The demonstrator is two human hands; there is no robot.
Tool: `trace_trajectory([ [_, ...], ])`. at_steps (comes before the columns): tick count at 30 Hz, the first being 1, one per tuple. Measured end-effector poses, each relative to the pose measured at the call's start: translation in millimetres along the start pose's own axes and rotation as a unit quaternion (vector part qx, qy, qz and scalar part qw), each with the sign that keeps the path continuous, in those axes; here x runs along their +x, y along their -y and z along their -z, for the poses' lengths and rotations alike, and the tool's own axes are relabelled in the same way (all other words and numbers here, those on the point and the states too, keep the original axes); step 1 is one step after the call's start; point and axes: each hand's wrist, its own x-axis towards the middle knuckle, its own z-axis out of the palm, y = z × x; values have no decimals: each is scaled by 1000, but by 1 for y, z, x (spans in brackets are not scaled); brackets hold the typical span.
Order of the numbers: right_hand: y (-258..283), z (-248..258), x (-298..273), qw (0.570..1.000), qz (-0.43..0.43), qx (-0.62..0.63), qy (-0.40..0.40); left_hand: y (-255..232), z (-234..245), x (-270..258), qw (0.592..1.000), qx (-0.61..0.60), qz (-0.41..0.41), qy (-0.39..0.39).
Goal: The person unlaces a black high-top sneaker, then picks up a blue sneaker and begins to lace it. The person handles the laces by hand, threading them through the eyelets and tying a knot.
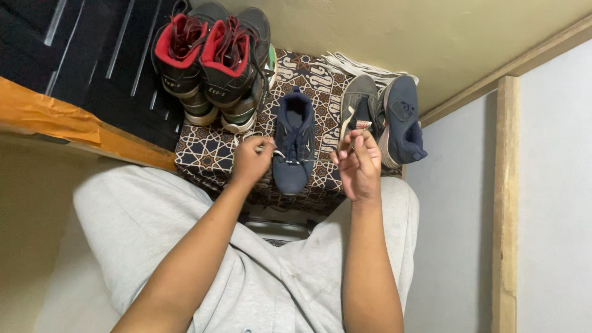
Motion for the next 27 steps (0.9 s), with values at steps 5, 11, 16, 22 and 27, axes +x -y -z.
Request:
trace_trajectory([
  [5,-1,0,1,1000,0,-11,-13,40,30,25,975,66,179,-111],
  [11,0,4,1,998,0,-26,-51,96,27,35,970,85,156,-169],
  [16,-4,7,4,997,-6,-34,-68,107,29,33,971,181,95,-124],
  [22,-15,18,8,996,-14,-47,-76,79,40,29,975,158,130,-83],
  [27,-30,18,21,989,-21,-115,-87,46,62,27,987,50,143,-53],
])
